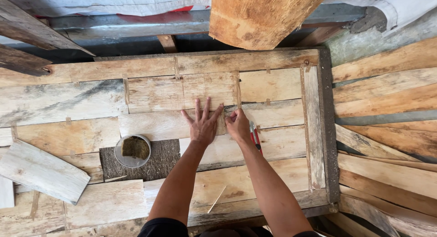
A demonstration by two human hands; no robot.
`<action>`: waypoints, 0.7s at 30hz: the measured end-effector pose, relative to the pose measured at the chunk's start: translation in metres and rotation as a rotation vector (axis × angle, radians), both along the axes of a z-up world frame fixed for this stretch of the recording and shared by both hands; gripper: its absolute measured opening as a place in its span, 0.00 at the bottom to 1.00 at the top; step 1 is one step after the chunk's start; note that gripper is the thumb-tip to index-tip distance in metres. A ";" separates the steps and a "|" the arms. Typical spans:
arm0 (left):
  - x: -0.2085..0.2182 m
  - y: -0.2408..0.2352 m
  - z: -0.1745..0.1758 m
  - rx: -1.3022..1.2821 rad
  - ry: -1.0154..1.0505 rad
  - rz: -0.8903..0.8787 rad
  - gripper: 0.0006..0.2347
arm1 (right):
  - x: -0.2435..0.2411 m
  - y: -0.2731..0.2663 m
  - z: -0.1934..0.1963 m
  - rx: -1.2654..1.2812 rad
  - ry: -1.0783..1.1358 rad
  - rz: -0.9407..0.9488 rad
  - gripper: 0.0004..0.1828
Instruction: The person picks up thin wooden strips, dips their ends into a small bowl of paste, and presses them onto a large board, aligning them with strips already laid down. They also use red-handled pliers to pull small nails out of the board and strips and reposition strips by hand.
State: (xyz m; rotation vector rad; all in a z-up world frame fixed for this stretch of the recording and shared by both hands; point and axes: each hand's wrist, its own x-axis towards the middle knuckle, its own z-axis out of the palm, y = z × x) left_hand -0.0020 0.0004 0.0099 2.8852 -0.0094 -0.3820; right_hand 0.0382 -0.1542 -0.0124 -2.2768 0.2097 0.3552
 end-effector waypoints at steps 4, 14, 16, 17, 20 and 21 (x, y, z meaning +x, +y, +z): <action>-0.001 -0.001 -0.003 -0.001 -0.013 0.007 0.26 | 0.004 0.003 0.010 0.014 -0.035 -0.029 0.14; 0.001 -0.001 -0.003 -0.007 -0.023 0.027 0.24 | 0.018 0.011 0.014 -0.023 0.018 0.039 0.24; 0.001 -0.002 -0.004 0.015 -0.022 0.018 0.25 | 0.018 0.010 0.014 -0.065 0.001 0.044 0.25; 0.000 -0.002 -0.006 0.021 -0.030 0.018 0.25 | 0.017 0.010 0.013 -0.071 0.003 0.053 0.25; 0.001 -0.001 -0.008 0.013 -0.039 0.024 0.24 | 0.020 0.010 0.012 -0.082 0.015 0.064 0.26; 0.001 -0.001 -0.009 -0.003 -0.039 0.027 0.24 | 0.021 0.009 0.012 -0.088 0.027 0.062 0.26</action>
